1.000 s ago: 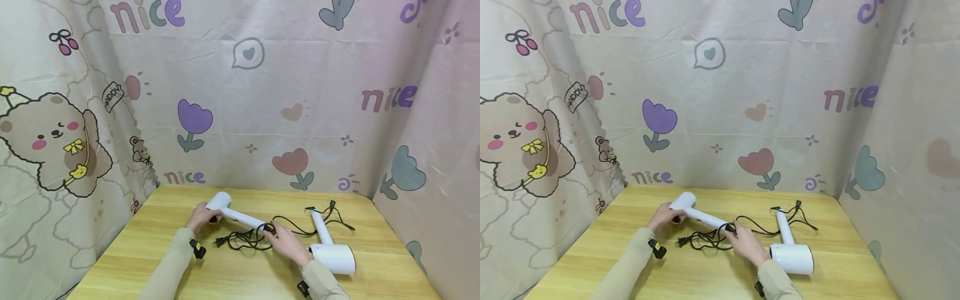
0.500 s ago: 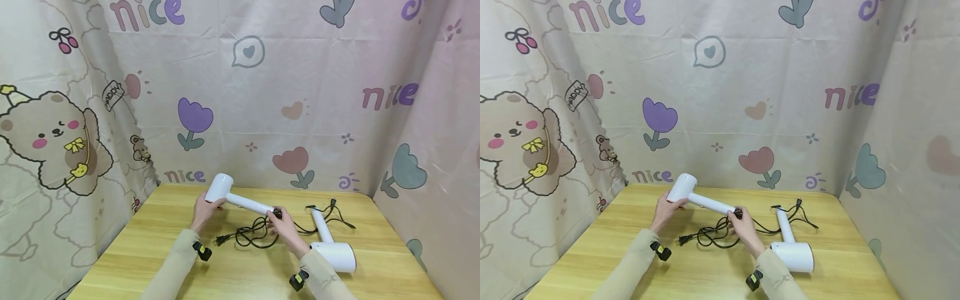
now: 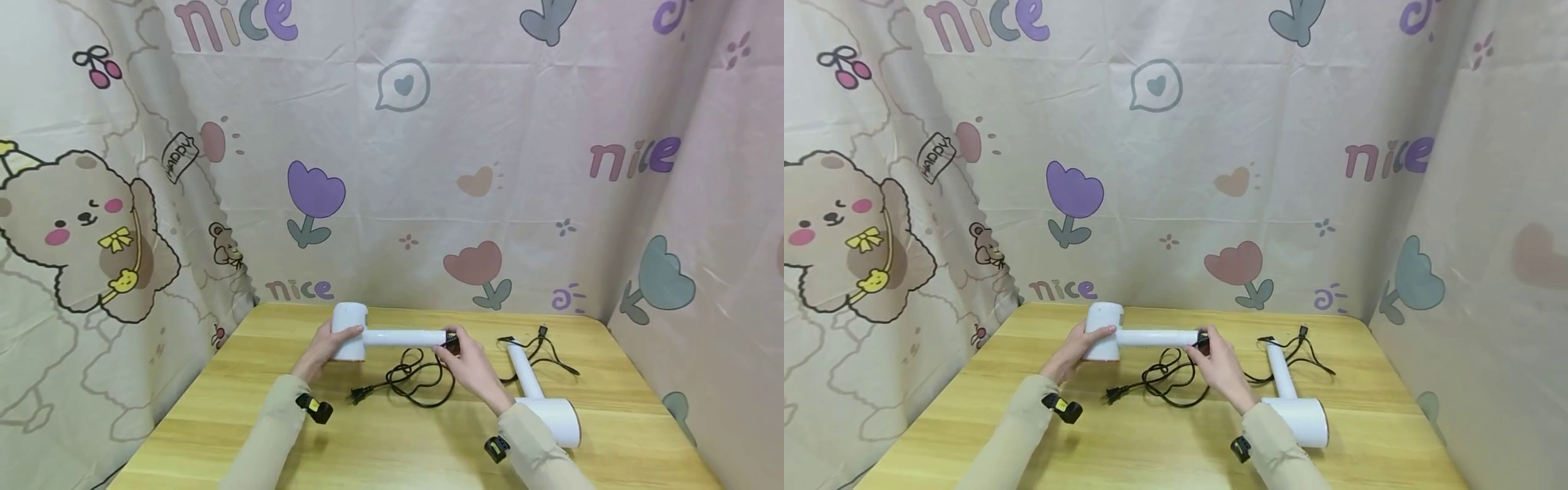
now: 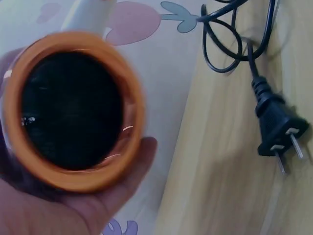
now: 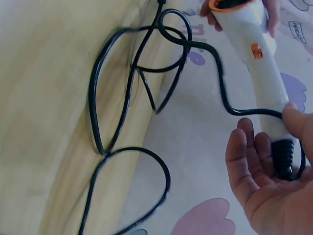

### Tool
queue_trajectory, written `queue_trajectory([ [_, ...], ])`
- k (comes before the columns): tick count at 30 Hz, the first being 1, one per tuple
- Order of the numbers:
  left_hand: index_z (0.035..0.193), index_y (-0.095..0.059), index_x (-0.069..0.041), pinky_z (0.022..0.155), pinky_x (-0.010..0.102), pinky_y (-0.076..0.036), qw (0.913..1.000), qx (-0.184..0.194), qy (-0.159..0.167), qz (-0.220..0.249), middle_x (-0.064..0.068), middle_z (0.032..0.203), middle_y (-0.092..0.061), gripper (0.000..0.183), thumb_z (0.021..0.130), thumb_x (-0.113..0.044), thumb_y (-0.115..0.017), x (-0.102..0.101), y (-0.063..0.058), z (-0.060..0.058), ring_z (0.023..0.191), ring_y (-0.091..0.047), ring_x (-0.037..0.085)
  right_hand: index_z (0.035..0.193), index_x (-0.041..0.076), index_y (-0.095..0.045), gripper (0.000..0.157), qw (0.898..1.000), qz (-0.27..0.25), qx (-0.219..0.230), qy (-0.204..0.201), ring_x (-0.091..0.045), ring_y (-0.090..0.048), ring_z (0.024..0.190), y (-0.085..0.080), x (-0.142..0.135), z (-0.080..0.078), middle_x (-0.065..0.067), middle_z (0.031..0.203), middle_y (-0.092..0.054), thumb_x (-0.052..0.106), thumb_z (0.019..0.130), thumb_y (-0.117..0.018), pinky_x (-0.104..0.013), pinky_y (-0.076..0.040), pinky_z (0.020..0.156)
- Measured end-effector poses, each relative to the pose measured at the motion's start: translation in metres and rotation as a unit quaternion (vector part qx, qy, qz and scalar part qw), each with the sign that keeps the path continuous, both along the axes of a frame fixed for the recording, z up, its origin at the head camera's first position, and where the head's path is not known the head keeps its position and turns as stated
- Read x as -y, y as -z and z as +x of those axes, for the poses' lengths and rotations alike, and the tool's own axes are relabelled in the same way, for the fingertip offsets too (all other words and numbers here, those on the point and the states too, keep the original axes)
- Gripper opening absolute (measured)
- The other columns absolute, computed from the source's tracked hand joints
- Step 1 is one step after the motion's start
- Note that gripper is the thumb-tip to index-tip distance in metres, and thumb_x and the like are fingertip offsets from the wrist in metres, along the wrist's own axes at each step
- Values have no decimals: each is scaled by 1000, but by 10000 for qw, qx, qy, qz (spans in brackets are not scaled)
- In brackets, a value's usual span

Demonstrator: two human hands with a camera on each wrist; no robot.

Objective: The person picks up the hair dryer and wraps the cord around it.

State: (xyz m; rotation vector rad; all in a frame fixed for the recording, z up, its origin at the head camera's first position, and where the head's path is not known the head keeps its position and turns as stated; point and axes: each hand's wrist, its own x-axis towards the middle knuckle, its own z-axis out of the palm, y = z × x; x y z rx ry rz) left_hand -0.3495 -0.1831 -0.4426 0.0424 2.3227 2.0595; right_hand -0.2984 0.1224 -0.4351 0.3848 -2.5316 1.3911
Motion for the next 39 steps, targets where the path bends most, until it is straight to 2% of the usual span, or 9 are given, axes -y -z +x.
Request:
queue_trajectory([
  [8, 133, -47, -9, 73, 43, -61, 9980, -419, -410, 215, 17, 115, -58, 67, 78, -26, -81, -3, -4, 3, 92, -65, 25, 125, 8, -56, 42, 9995, -57, 209, -210, -11, -65, 81, -2, -6, -2, -5, 98, -69, 18, 88, -74, -23, -55, 64],
  [14, 130, -51, -9, 74, 42, -61, 9964, -571, -615, 136, 17, 114, -60, 66, 75, -26, -83, -7, -7, 5, 93, -64, 26, 127, 0, -51, 45, 9854, -952, 1147, -822, -27, -71, 79, -1, -11, -6, -14, 92, -71, 21, 91, -70, -43, -61, 71],
  [22, 131, -48, -10, 71, 43, -61, 9970, -503, -535, 256, 16, 115, -58, 64, 78, -26, -79, -9, -11, 7, 92, -64, 26, 134, -6, -43, 48, 8860, -2765, 2882, -2354, -23, -71, 101, 7, -21, -13, -16, 110, -71, 26, 100, -56, -45, -53, 98],
  [27, 132, -46, -8, 67, 44, -61, 9981, -377, -451, 161, 18, 113, -59, 65, 79, -31, -78, -7, -13, 7, 88, -66, 26, 129, 5, -53, 32, 8136, -3809, 3059, -3154, -28, -58, 125, 5, -31, -17, -13, 126, -65, 25, 105, -43, -46, -42, 111],
  [30, 131, -46, -9, 65, 44, -61, 9989, -249, -404, 65, 18, 112, -59, 65, 80, -33, -77, -5, -14, 6, 86, -66, 26, 129, 7, -56, 34, 7890, -4002, 3015, -3556, -29, -53, 130, 7, -37, -20, -10, 130, -63, 25, 107, -38, -45, -42, 111],
  [32, 131, -46, -8, 64, 44, -61, 9992, -187, -353, 18, 19, 112, -59, 65, 80, -32, -77, -3, -14, 6, 86, -66, 26, 134, 5, -53, 36, 7905, -3860, 2989, -3699, -30, -52, 131, 8, -39, -20, -9, 132, -62, 23, 107, -38, -43, -45, 109],
  [34, 131, -47, -8, 64, 45, -61, 9996, -108, -276, -23, 20, 112, -59, 65, 79, -31, -77, -1, -13, 6, 85, -66, 26, 140, 0, -47, 39, 8080, -3560, 2892, -3698, -30, -52, 130, 9, -39, -20, -10, 134, -58, 17, 106, -41, -40, -47, 108],
  [38, 130, -47, -6, 63, 45, -61, 9998, -8, -100, -170, 19, 110, -61, 65, 78, -32, -78, -1, -10, 9, 82, -66, 26, 146, -1, -40, 54, 8867, -2259, 2444, -3211, -25, -57, 122, 8, -34, -14, -14, 138, -52, 12, 97, -60, -33, -49, 105],
  [39, 131, -47, -6, 63, 45, -61, 9998, 17, -68, -193, 19, 110, -61, 66, 79, -32, -78, -1, -9, 10, 82, -66, 26, 147, -1, -39, 58, 8941, -2072, 2403, -3161, -25, -56, 123, 7, -33, -13, -17, 139, -49, 9, 95, -62, -33, -48, 105],
])
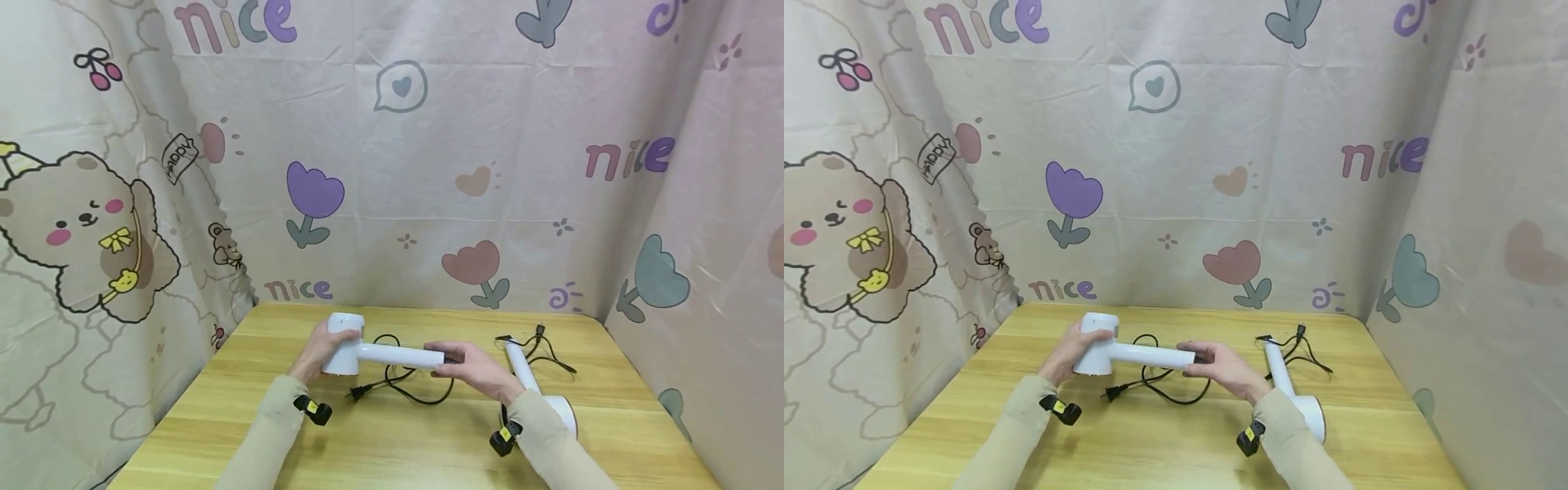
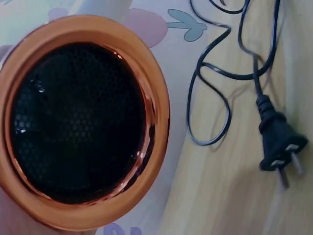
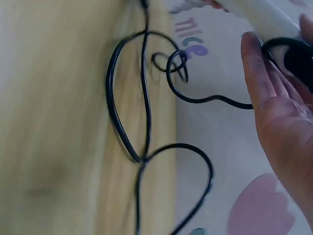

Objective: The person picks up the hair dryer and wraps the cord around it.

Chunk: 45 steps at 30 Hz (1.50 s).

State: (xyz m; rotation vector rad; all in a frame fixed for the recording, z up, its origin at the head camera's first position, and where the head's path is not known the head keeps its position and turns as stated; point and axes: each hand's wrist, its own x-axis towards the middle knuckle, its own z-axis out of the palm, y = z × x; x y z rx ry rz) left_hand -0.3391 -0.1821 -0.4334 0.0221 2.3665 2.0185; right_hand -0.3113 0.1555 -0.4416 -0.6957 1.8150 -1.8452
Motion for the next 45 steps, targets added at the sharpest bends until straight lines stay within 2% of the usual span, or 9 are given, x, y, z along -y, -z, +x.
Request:
queue_trajectory([
  [8, 132, -47, -7, 65, 45, -61, 9992, 57, -121, 366, 19, 110, -62, 65, 80, -35, -75, 1, 8, 0, 82, -67, 26, 148, -13, -23, 61, 9845, -1196, 355, -1236, -23, -54, 129, -4, -13, -5, -16, 142, -49, -2, 96, -53, -39, -42, 111],
  [14, 130, -48, -6, 65, 44, -61, 9995, -121, -144, 239, 18, 109, -62, 62, 81, -34, -75, 2, 10, 0, 82, -67, 25, 142, -10, -40, 60, 9991, 45, -409, 65, -22, -65, 113, -2, -4, -3, -26, 133, -58, 7, 92, -67, -31, -52, 101],
  [18, 131, -48, -6, 62, 43, -61, 9999, -93, -91, 54, 18, 108, -63, 64, 81, -35, -75, 4, 9, 1, 79, -67, 24, 141, 2, -51, 64, 9813, 1094, -1372, 784, -24, -65, 108, -4, 5, 0, -20, 126, -64, 17, 84, -77, -25, -55, 90],
  [22, 132, -47, -6, 60, 43, -61, 10000, 2, 30, -76, 18, 106, -64, 66, 81, -36, -75, 8, 7, 2, 77, -67, 24, 143, 7, -49, 73, 9339, 2078, -2748, 960, -24, -64, 111, -7, 11, 3, -14, 131, -63, 23, 79, -82, -29, -55, 93],
  [28, 130, -47, -5, 61, 44, -61, 9995, 104, 227, -193, 19, 106, -63, 65, 81, -35, -76, 11, 4, 4, 76, -67, 25, 125, 16, -61, 64, 8150, 3506, -4477, 1113, -10, -64, 95, -15, 12, 8, 6, 110, -70, 43, 72, -84, -31, -56, 82],
  [33, 129, -48, -4, 61, 44, -61, 9995, 60, 223, -236, 19, 105, -63, 65, 80, -36, -76, 11, 3, 5, 77, -67, 26, 101, 20, -63, 54, 7670, 3931, -4905, 1290, -7, -45, 86, -18, 10, 6, 12, 93, -52, 53, 65, -85, -27, -45, 74],
  [35, 129, -48, -4, 61, 43, -61, 9994, 58, 221, -267, 19, 105, -63, 64, 80, -36, -76, 11, 3, 5, 76, -67, 25, 95, 21, -60, 50, 7815, 3967, -4663, 1200, -7, -46, 83, -17, 10, 5, 13, 91, -51, 53, 66, -85, -25, -44, 73],
  [41, 129, -49, -5, 60, 42, -61, 9993, -29, 135, -342, 17, 106, -62, 63, 81, -34, -76, 11, 4, 7, 77, -66, 24, 94, 20, -58, 42, 8680, 3710, -3233, 667, -6, -52, 69, -13, 8, 0, 11, 80, -60, 48, 73, -82, -22, -45, 60],
  [45, 129, -48, -4, 61, 42, -61, 9992, -165, 48, -359, 18, 109, -61, 61, 82, -32, -75, 10, 7, 6, 80, -66, 24, 96, 13, -62, 36, 9089, 3280, -2549, 357, -8, -52, 70, -13, 4, -9, 4, 82, -62, 34, 75, -83, -22, -45, 60],
])
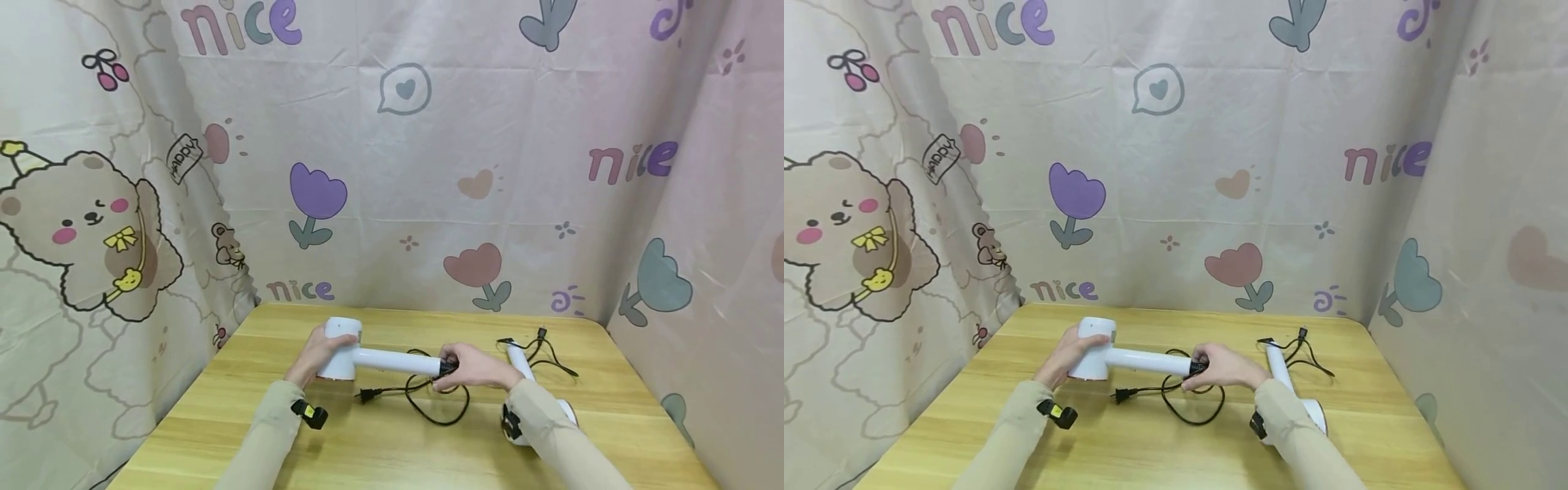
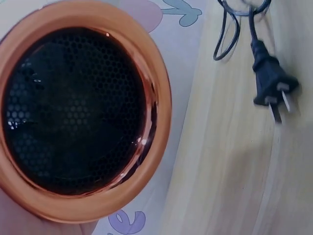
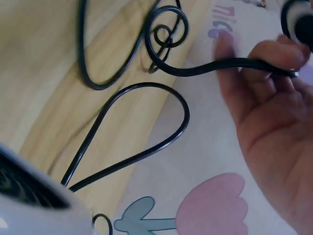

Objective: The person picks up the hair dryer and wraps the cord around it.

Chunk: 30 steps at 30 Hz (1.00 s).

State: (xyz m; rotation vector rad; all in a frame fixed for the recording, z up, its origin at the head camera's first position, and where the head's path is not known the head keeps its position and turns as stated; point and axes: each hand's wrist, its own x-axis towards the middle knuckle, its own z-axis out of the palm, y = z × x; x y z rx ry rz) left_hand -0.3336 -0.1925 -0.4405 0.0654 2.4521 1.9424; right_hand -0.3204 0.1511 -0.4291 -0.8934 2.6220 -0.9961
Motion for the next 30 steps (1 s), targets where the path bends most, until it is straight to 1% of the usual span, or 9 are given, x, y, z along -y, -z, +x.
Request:
queue_trajectory([
  [3, 129, -49, -4, 62, 42, -61, 9999, -81, -92, 49, 19, 111, -60, 62, 81, -32, -77, -1, 0, -1, 83, -65, 25, 100, 10, -63, 35, 9992, -203, 335, -50, -9, -54, 73, -1, -4, -6, 2, 86, -64, 28, 77, -81, -22, -47, 63],
  [5, 129, -49, -4, 64, 41, -61, 9997, -143, -173, 59, 20, 113, -60, 63, 79, -31, -78, -2, 0, -1, 85, -65, 25, 102, 10, -64, 36, 9996, -175, 194, -56, -9, -55, 73, -3, -5, -9, 2, 87, -65, 31, 79, -81, -22, -47, 64],
  [10, 127, -50, -3, 68, 39, -60, 9987, -272, -421, -62, 21, 113, -60, 64, 77, -30, -80, -2, -2, 1, 89, -63, 27, 102, 14, -65, 46, 9974, 181, -688, 67, -7, -57, 73, -7, 1, -12, 7, 88, -65, 47, 75, -81, -23, -49, 65],
  [13, 127, -50, -2, 68, 38, -60, 9973, -481, -523, -174, 21, 111, -60, 64, 77, -28, -80, -4, -4, 0, 89, -63, 27, 105, 16, -63, 49, 9932, 523, -1029, 140, -5, -56, 73, -8, 4, -11, 9, 89, -65, 52, 76, -79, -23, -48, 64],
  [18, 128, -49, -1, 65, 39, -61, 9898, -1131, -703, -504, 21, 106, -61, 67, 75, -27, -82, -11, -11, -1, 87, -65, 28, 102, 16, -60, 43, 9772, 1056, -1806, 365, -5, -53, 71, -9, 8, -13, 10, 86, -62, 43, 75, -82, -23, -47, 63],
  [20, 128, -48, -1, 65, 38, -61, 9875, -1247, -757, -604, 21, 106, -61, 69, 74, -27, -83, -14, -13, 1, 87, -65, 28, 99, 16, -60, 43, 9700, 1194, -2055, 509, -6, -51, 73, -9, 10, -13, 9, 85, -59, 40, 73, -84, -25, -47, 64],
  [23, 129, -48, 0, 65, 38, -61, 9880, -1205, -761, -594, 22, 106, -61, 70, 74, -27, -84, -16, -12, 3, 87, -65, 29, 99, 17, -61, 44, 9638, 1315, -2214, 684, -9, -48, 77, -8, 12, -11, 8, 86, -56, 39, 71, -86, -28, -47, 67],
  [26, 127, -49, -1, 64, 37, -61, 9897, -1076, -789, -527, 21, 106, -61, 68, 74, -27, -83, -17, -8, 3, 87, -65, 29, 100, 15, -62, 46, 9619, 1294, -2307, 684, -10, -48, 80, -7, 13, -10, 7, 87, -56, 37, 69, -88, -29, -48, 69],
  [30, 126, -49, 1, 63, 37, -61, 9881, -1064, -907, -634, 22, 104, -61, 69, 74, -28, -83, -18, -5, 2, 85, -65, 28, 102, 12, -63, 45, 9720, 1013, -2042, 574, -9, -52, 80, -6, 10, -12, 6, 90, -61, 30, 70, -88, -29, -50, 71],
])
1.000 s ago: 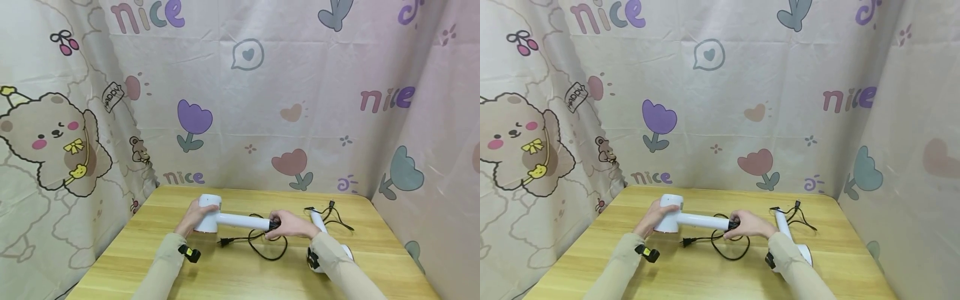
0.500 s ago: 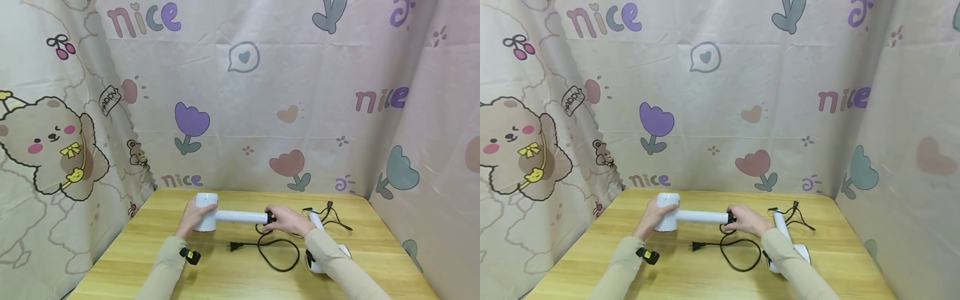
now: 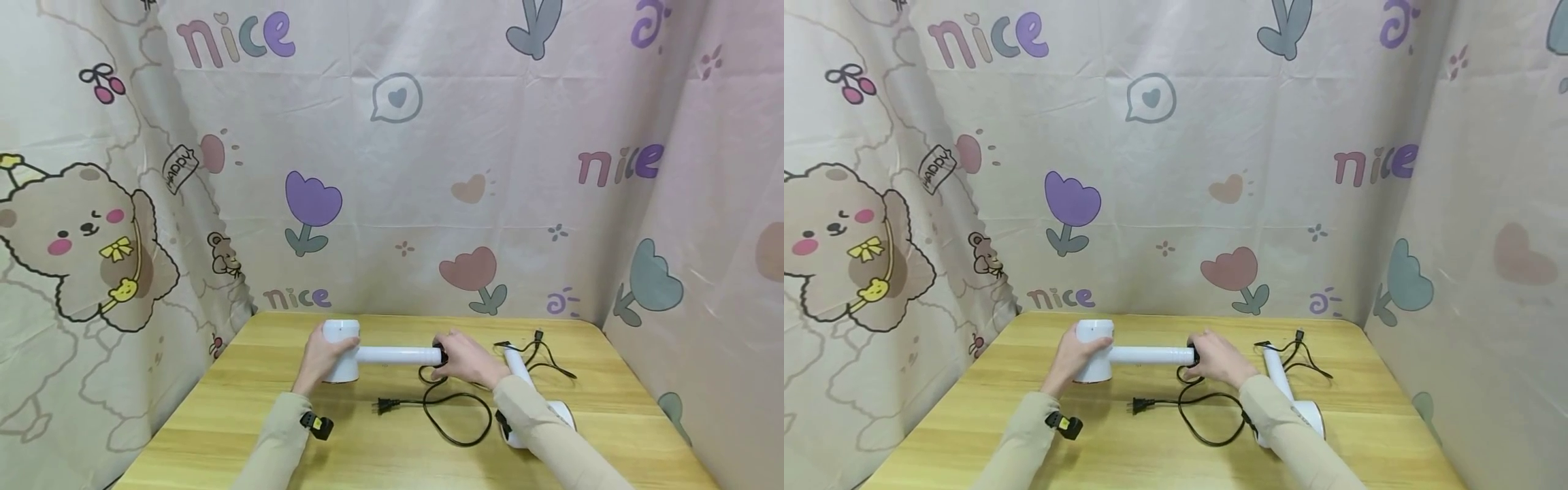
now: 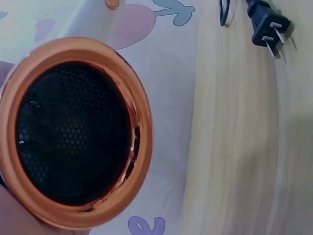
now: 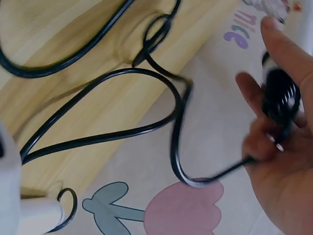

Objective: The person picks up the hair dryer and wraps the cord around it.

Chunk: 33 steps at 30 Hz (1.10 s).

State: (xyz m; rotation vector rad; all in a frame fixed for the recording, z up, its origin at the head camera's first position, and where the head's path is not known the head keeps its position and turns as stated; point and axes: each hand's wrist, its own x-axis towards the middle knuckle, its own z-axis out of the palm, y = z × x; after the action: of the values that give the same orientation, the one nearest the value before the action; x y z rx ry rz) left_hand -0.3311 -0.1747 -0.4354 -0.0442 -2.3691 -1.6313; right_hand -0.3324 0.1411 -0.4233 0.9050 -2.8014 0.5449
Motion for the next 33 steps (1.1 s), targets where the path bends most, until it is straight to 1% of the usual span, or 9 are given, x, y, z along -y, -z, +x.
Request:
queue_trajectory([
  [3, 129, -47, 2, 62, 37, -61, 9999, -38, -118, -114, 23, 104, -61, 74, 74, -30, -84, -1, 0, 0, 84, -65, 29, 105, 11, -64, 41, 9987, -292, 396, -105, -7, -56, 81, -2, -2, -1, 5, 93, -65, 25, 73, -86, -28, -51, 72],
  [5, 132, -45, 2, 62, 37, -61, 9997, -38, -198, -154, 23, 105, -61, 77, 73, -30, -83, -2, 1, 0, 85, -65, 30, 106, 10, -65, 39, 9981, -374, 453, -199, -7, -58, 80, -5, -3, -2, 3, 94, -67, 22, 75, -85, -28, -52, 72],
  [8, 133, -44, 1, 62, 37, -60, 9993, 47, -342, -123, 23, 106, -60, 78, 73, -30, -83, -3, 2, -1, 87, -64, 31, 107, 10, -66, 38, 9992, -323, 141, -210, -9, -58, 80, -8, -2, -2, 2, 94, -68, 21, 76, -84, -28, -52, 70],
  [11, 135, -43, -1, 64, 37, -60, 9990, 170, -407, -55, 22, 108, -59, 77, 75, -31, -81, -4, 3, -1, 90, -63, 31, 107, 10, -66, 39, 9984, -95, -548, -69, -10, -55, 78, -8, -1, -1, 2, 92, -64, 22, 74, -85, -29, -51, 67],
  [16, 137, -42, -1, 66, 37, -60, 9985, 338, -435, 60, 22, 112, -58, 78, 77, -34, -80, -6, 4, -2, 93, -62, 32, 104, 13, -66, 40, 9888, 223, -1476, 86, -8, -53, 75, -3, 1, 0, 5, 92, -54, 25, 73, -86, -26, -50, 63],
  [22, 137, -41, -1, 64, 37, -61, 9976, 403, -434, 371, 23, 114, -57, 79, 77, -34, -81, -7, 7, -2, 94, -63, 33, 103, 9, -64, 36, 9885, 11, -1512, -22, -11, -57, 78, -1, 6, 1, 2, 91, -58, 16, 75, -84, -30, -53, 67],
  [26, 134, -42, -2, 63, 36, -61, 9962, 534, -450, 524, 23, 114, -58, 77, 75, -34, -81, -8, 8, 0, 93, -63, 31, 102, 9, -63, 31, 9887, 140, -1489, -139, -15, -60, 80, 0, 7, 1, 1, 91, -59, 5, 77, -81, -32, -55, 69],
  [29, 133, -44, -3, 63, 35, -60, 9953, 610, -510, 552, 21, 114, -58, 75, 75, -33, -81, -8, 8, 1, 91, -64, 30, 103, 8, -63, 29, 9842, 317, -1725, -226, -17, -61, 79, 1, 7, 1, -1, 90, -59, 0, 79, -77, -31, -56, 66],
  [33, 134, -43, -2, 62, 36, -61, 9948, 585, -621, 558, 22, 114, -58, 76, 76, -35, -80, -7, 5, 1, 90, -65, 32, 106, 9, -64, 29, 9756, 388, -2161, -67, -18, -64, 74, 2, 8, 0, -2, 86, -61, 2, 81, -76, -30, -55, 58],
])
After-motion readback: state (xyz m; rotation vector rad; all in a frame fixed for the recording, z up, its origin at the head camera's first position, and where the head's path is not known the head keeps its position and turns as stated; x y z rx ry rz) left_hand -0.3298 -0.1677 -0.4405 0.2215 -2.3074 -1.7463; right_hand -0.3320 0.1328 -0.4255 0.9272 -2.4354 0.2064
